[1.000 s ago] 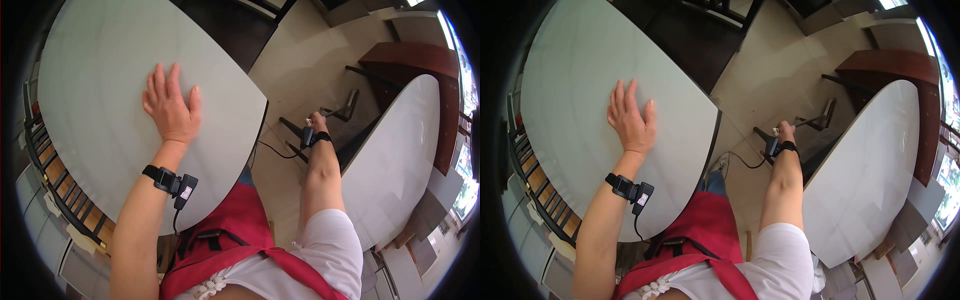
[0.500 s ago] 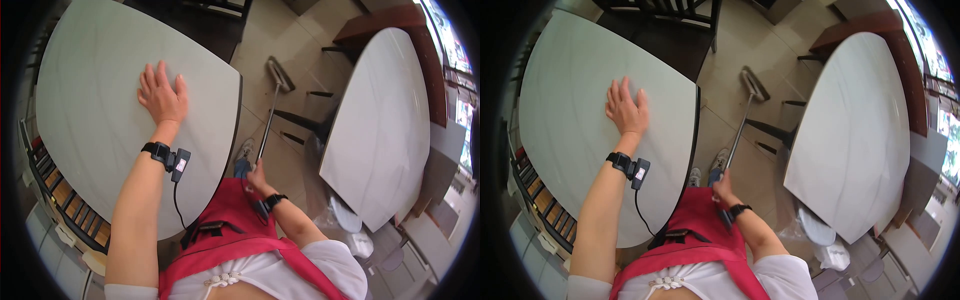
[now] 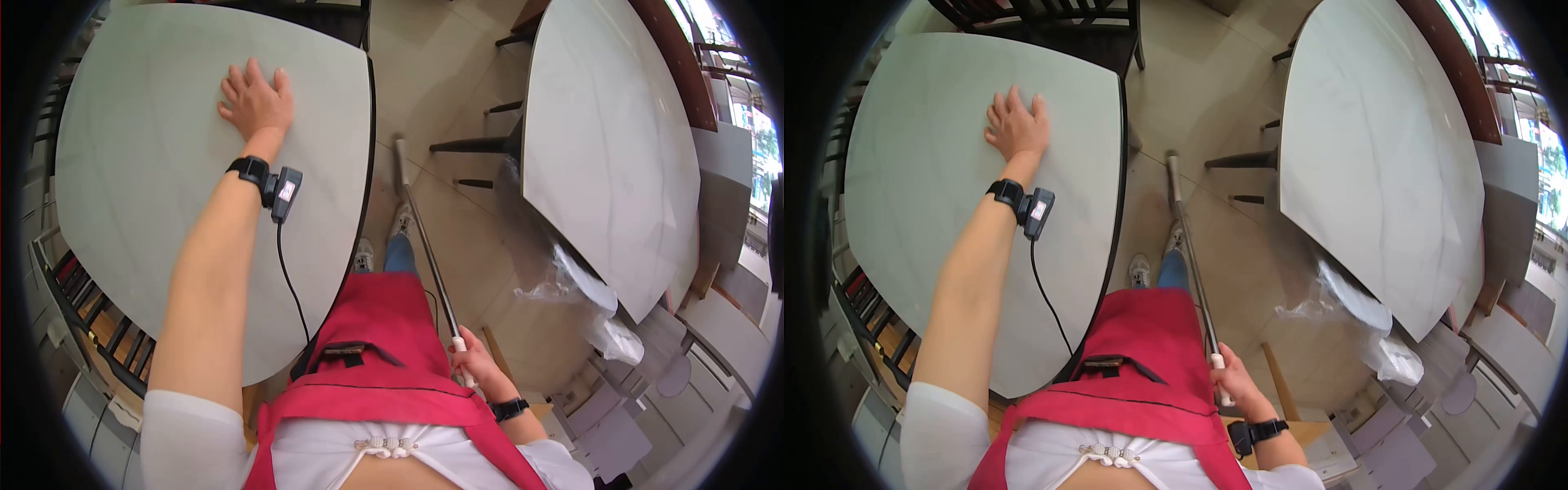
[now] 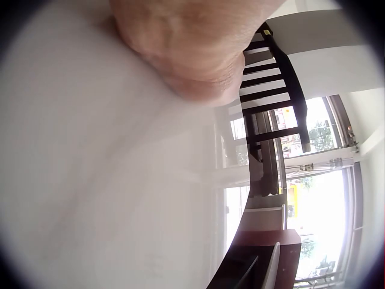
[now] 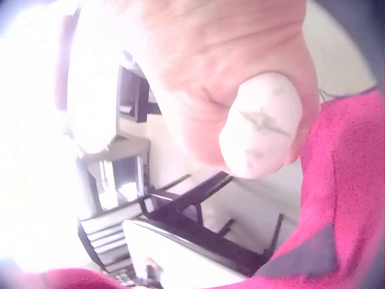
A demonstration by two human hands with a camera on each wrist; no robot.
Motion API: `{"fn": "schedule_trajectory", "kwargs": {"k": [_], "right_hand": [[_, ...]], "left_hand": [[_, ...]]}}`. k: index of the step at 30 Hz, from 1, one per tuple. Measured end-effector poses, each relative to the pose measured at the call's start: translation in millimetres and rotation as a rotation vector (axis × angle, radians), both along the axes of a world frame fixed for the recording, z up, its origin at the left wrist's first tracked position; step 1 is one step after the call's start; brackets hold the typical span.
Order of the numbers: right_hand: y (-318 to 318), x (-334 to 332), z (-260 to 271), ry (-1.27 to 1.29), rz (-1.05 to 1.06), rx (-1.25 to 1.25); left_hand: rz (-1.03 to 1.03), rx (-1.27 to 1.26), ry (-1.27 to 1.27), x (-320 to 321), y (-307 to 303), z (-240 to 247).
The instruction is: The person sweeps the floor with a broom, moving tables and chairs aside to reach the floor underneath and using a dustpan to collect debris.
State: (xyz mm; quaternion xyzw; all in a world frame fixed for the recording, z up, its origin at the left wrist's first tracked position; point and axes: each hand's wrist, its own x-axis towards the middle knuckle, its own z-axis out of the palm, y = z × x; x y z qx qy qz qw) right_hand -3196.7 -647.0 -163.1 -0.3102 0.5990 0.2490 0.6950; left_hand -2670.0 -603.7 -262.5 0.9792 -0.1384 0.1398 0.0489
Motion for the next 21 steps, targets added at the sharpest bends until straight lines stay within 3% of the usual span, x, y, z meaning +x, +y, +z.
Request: {"fn": "schedule_trajectory", "kwargs": {"k": [3,6,10,12,14,17,21], "right_hand": [[2,-5,40,0.032,-0.483,0.143],[7,-7,50,-0.027,-0.736,0.127],[18,-13,17,-0.103,-0.811,-0.025],[13,-5,-23,-0.216,-0.956,-0.066],[-7,17,-77,-0.295,-0.926,-0.124],[-39,42,-158,-0.327,-1.081,-0.084],[-14,42,-168,-0.275,-1.003,-0.039]], "left_hand": [[0.001,-0.02,0.014,-1,1,1],[0.002,-0.019,0.004,-1,1,1],[0.015,-0.001,0.045,1,0,3],[0.011,-0.004,0.042,0,1,3],[0.012,-0.007,0.034,0,1,0],[0.015,-0.012,0.006,3,0,-1],[0.015,0.033,0.07,3,-4,5]]}}
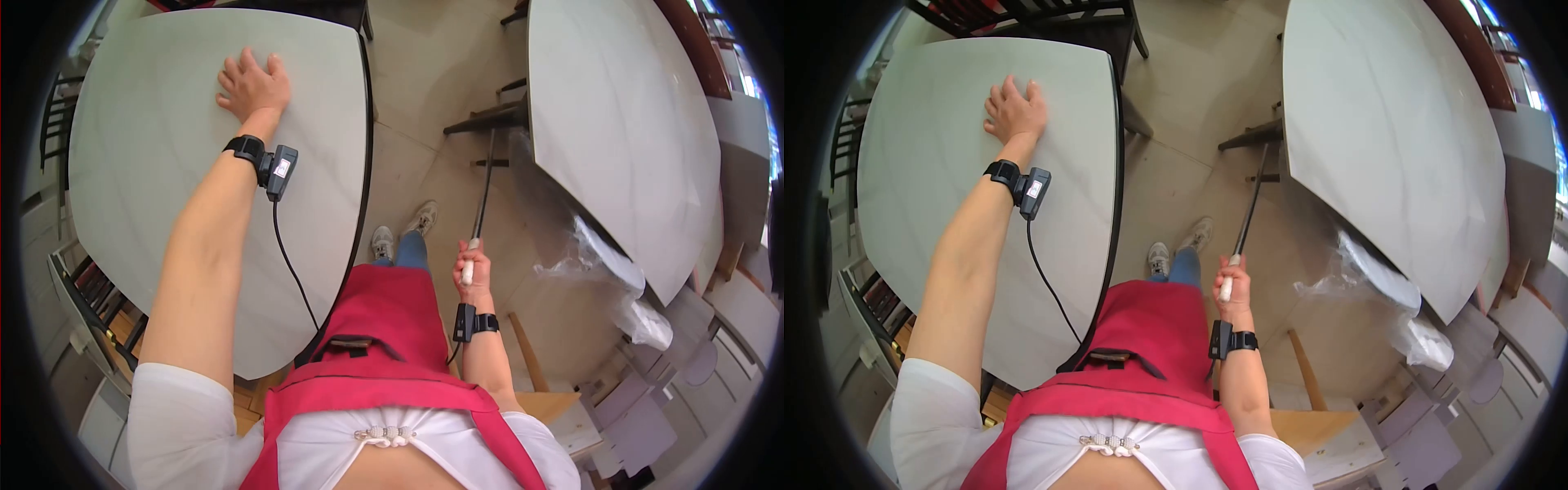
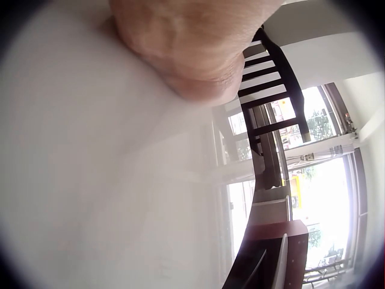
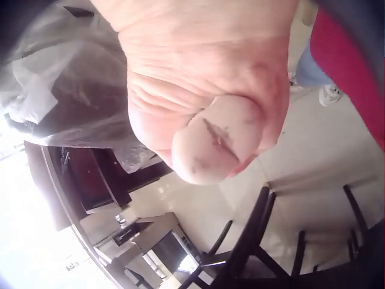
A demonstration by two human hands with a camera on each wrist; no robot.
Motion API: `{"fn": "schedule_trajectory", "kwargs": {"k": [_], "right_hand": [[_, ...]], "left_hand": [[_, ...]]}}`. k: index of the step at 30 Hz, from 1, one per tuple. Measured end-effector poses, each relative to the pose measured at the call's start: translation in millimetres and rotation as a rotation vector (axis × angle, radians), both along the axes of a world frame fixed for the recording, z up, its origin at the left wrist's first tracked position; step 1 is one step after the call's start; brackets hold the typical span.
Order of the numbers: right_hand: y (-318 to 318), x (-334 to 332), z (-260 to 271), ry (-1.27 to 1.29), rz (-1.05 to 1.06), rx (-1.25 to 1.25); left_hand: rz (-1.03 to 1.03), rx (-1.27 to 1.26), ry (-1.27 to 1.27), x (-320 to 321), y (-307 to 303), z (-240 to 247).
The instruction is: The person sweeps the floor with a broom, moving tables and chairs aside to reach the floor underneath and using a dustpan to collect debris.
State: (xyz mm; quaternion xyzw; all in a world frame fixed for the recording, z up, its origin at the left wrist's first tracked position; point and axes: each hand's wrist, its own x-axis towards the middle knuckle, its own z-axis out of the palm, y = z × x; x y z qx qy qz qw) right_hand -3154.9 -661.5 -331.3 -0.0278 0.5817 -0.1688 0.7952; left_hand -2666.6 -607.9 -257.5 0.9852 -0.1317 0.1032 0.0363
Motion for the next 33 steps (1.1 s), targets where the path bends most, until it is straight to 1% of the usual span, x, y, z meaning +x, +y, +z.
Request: {"fn": "schedule_trajectory", "kwargs": {"k": [1,5,7,10,13,15,17,19,21,23,26,27,29,31,33], "right_hand": [[15,-6,17,0.032,0.061,0.033],[54,-37,85,0.115,0.308,0.117],[57,-58,126,0.116,0.331,0.146],[80,-99,155,0.219,0.627,0.082],[97,-132,168,0.247,1.004,-0.119],[99,-132,173,0.374,1.31,-0.382],[69,-87,198,0.511,1.54,-0.224],[88,-132,117,0.472,1.667,-0.919],[74,-103,81,0.481,1.648,-1.074],[61,-73,46,0.528,1.688,-1.085],[52,-88,28,0.614,1.753,-0.983],[54,-107,30,0.619,1.755,-0.92],[68,-164,37,0.716,1.783,-0.824],[81,-216,59,0.775,1.841,-0.678],[86,-232,95,0.822,1.878,-0.532]], "left_hand": [[0.01,0.027,0.04,-2,2,-1],[-0.018,-0.009,-0.032,-3,3,-3],[-0.026,-0.018,-0.047,-3,2,-4],[-0.033,-0.023,-0.074,-4,2,-7],[-0.025,-0.013,-0.016,-5,1,-3],[-0.025,-0.008,-0.013,-5,1,-3],[-0.021,0.003,0.002,-5,1,-1],[-0.012,0.017,0.025,-6,1,1],[-0.016,-0.002,0.008,-5,2,-3],[-0.017,-0.024,-0.009,-4,3,-4],[-0.033,-0.025,-0.019,0,1,-3],[-0.033,-0.009,-0.013,-1,0,-3],[-0.023,0.009,0.002,-6,4,-4],[-0.016,-0.004,0.002,-4,2,-4],[-0.003,-0.01,0.02,-5,1,0]]}}
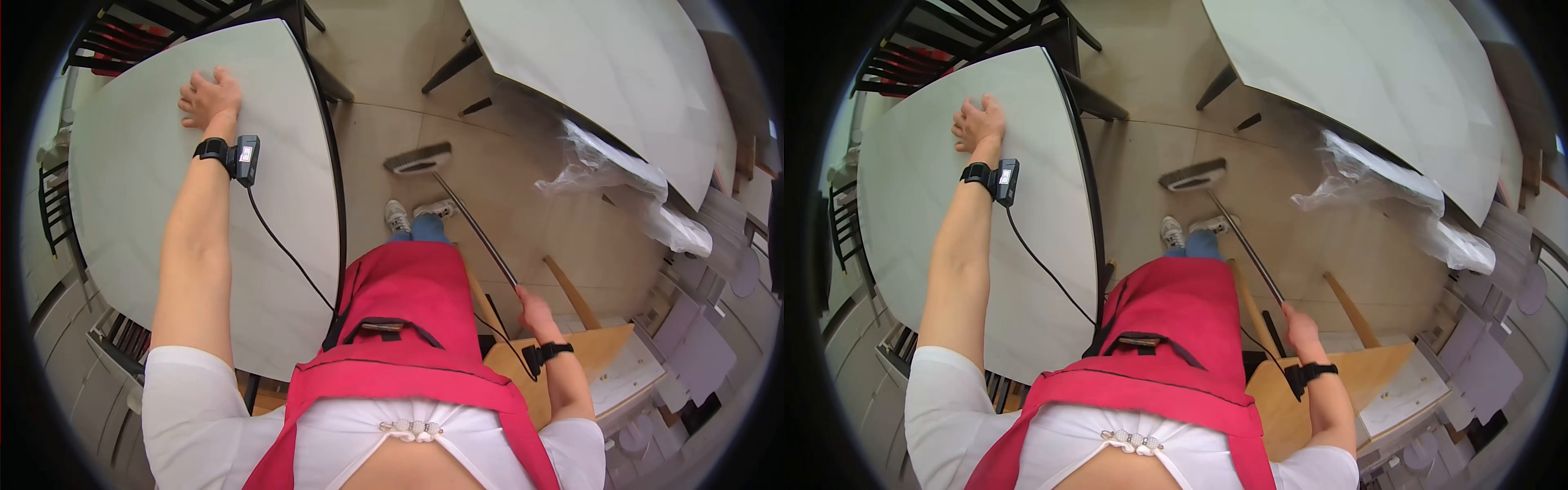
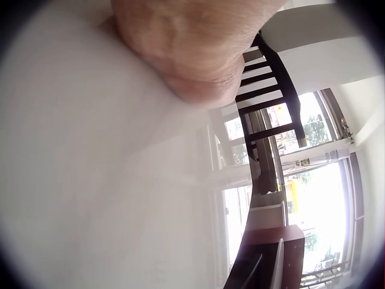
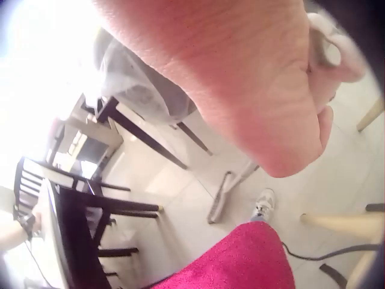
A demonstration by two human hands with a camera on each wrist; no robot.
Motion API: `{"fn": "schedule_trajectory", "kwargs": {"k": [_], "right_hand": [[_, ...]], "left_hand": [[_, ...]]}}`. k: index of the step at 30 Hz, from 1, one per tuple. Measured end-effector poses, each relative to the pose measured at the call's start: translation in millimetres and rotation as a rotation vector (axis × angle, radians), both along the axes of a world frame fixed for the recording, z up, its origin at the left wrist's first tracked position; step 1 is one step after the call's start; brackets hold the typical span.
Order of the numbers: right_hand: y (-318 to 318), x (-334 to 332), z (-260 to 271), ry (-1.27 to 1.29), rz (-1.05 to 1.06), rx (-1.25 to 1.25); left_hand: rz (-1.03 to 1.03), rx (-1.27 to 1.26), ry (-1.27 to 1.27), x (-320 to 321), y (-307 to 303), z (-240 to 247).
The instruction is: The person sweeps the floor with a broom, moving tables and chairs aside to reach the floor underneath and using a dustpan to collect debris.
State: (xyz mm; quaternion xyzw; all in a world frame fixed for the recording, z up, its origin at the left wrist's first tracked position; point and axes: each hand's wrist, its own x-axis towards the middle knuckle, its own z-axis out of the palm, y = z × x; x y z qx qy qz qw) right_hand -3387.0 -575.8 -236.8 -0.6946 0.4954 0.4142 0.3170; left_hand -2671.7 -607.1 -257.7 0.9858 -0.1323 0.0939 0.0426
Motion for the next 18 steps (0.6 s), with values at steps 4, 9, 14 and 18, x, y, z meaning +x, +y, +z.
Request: {"fn": "schedule_trajectory", "kwargs": {"k": [4,9,14,18], "right_hand": [[17,-11,56,-0.151,-0.193,-0.005],[23,34,64,-0.087,-0.627,0.07],[33,27,-14,-0.246,-0.487,-0.056],[51,-33,1,-0.268,-0.49,0.04]], "left_hand": [[-0.006,-0.011,-0.021,0,1,1],[0.002,0.006,0.022,4,7,0],[-0.052,-0.025,0.084,14,10,-8],[-0.337,-0.195,0.342,69,46,-38]]}}
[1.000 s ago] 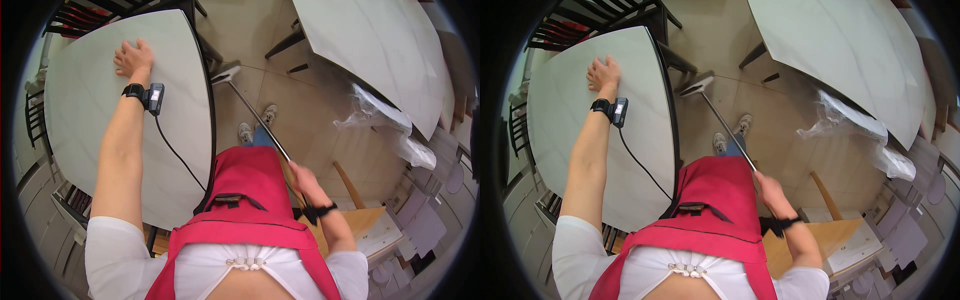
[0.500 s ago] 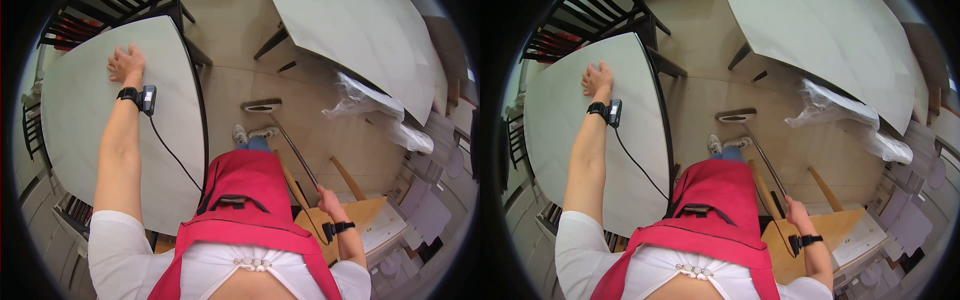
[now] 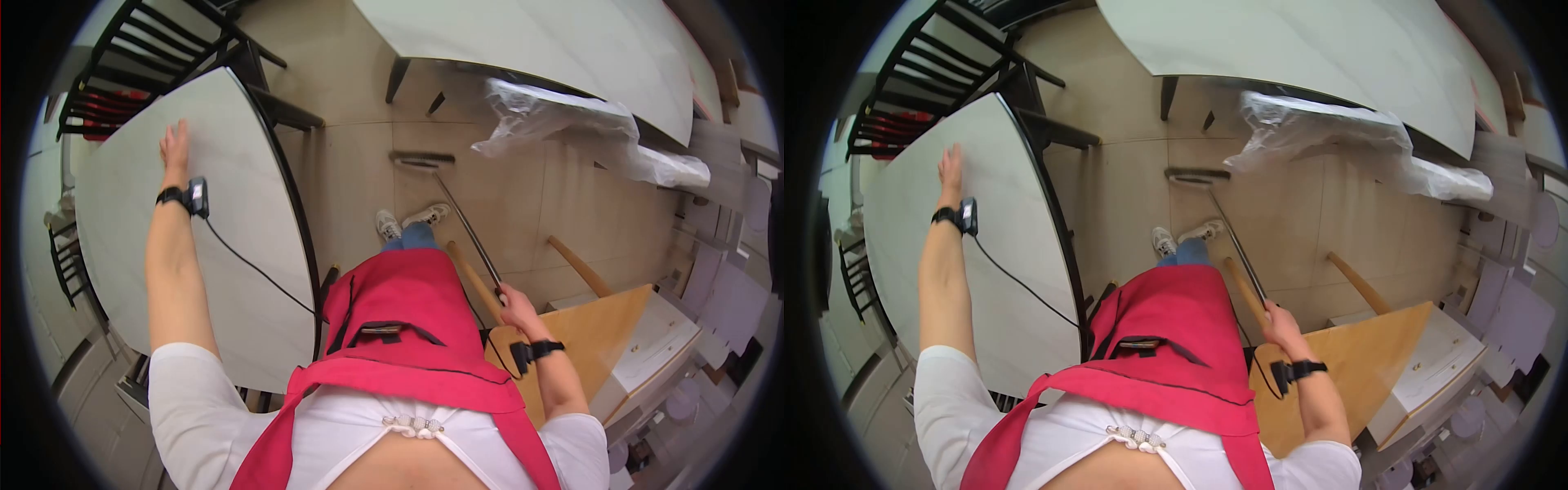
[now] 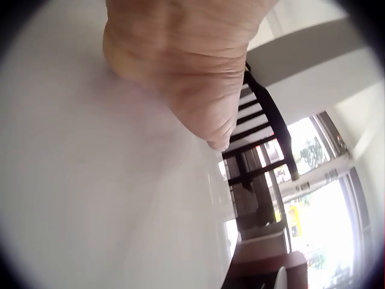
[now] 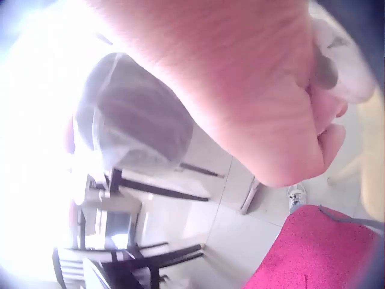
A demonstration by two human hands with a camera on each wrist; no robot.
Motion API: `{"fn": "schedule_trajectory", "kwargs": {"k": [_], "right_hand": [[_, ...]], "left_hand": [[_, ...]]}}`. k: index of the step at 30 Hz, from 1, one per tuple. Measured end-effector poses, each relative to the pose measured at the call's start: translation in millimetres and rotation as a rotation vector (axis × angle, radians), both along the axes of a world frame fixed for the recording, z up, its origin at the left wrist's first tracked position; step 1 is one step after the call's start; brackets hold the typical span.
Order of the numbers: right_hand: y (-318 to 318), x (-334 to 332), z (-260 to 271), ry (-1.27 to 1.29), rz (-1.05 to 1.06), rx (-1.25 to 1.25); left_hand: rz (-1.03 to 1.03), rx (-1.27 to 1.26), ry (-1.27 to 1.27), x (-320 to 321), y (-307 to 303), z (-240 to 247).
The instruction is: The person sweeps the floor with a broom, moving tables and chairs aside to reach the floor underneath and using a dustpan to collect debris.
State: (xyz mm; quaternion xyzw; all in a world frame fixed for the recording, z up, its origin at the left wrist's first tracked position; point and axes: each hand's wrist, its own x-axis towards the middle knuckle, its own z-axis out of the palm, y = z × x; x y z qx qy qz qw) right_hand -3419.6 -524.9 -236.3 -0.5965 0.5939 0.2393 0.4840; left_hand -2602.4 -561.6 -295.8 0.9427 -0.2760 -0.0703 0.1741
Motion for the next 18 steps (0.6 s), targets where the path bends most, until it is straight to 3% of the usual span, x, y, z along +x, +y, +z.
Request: {"fn": "schedule_trajectory", "kwargs": {"k": [1,2,3,6,7,9,12,15,18], "right_hand": [[4,-14,18,-0.074,-0.068,0.033],[17,-24,39,-0.069,-0.141,0.041],[28,-33,55,-0.063,-0.212,0.052],[43,-43,72,0.174,-0.339,0.029],[40,-44,65,0.127,-0.3,-0.028],[16,-43,28,0.033,-0.221,-0.146],[-42,-17,-44,-0.008,-0.212,-0.271],[-118,11,-132,-0.123,-0.265,-0.308],[-168,49,-137,-0.063,-0.23,-0.246]], "left_hand": [[-0.16,-0.14,0.07,45,20,-31],[-0.148,-0.14,0.149,29,22,-13],[-0.136,-0.138,0.23,1,33,6],[-0.265,-0.089,-0.065,-119,55,34],[-0.329,-0.055,-0.153,-172,60,49],[-0.374,0.033,-0.095,-257,69,72],[-0.373,0.181,-0.017,-337,78,85],[-0.338,0.287,-0.031,-368,84,83],[-0.327,0.332,-0.005,-375,79,88]]}}
